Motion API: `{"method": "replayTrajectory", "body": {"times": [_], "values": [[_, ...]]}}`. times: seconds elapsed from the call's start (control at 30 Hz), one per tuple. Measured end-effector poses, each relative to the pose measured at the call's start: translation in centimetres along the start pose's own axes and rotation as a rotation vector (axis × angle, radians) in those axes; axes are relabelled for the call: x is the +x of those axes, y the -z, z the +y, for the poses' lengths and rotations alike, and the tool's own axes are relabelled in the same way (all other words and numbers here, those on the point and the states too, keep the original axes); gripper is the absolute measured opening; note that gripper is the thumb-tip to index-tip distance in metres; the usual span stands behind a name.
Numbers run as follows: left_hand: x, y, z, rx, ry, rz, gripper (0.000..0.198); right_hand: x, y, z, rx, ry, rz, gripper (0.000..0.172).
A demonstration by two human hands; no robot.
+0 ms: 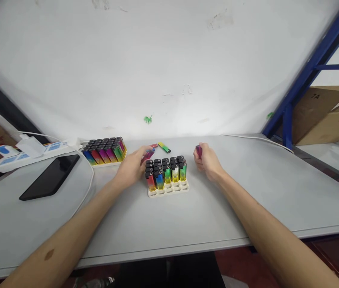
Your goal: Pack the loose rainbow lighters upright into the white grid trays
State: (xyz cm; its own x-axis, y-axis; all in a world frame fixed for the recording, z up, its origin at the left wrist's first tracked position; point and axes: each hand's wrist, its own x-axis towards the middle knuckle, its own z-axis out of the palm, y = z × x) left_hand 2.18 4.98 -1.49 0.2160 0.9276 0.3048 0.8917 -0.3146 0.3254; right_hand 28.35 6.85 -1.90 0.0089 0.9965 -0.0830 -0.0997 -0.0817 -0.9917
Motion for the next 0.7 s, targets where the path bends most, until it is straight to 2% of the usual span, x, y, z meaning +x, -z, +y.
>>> {"method": "replayTrajectory", "body": {"times": [0.2, 0.3, 0.5, 0.7], "values": [[0.0, 0.0, 0.1, -0.018, 0.009, 0.012, 0.042, -0.2, 0.1, -0.2, -0.004, 0.071, -0.01, 0.051], [0.1, 0.0, 0.0, -0.026, 0.006, 0.024, 0.04, -0.6, 0.2, -0.8, -0.037, 0.137, -0.038, 0.047], [0.1, 0.1, 0.0, -0.038, 0.025, 0.027, 0.039, -1.6, 1.3, -2.4, -0.268, 0.341, -0.117, 0.033], [0.3, -0.1, -0.2, -0.063, 0.032, 0.042, 0.037, -2.5, 2.0, -3.7, -0.168, 0.358, -0.193, 0.029]]}}
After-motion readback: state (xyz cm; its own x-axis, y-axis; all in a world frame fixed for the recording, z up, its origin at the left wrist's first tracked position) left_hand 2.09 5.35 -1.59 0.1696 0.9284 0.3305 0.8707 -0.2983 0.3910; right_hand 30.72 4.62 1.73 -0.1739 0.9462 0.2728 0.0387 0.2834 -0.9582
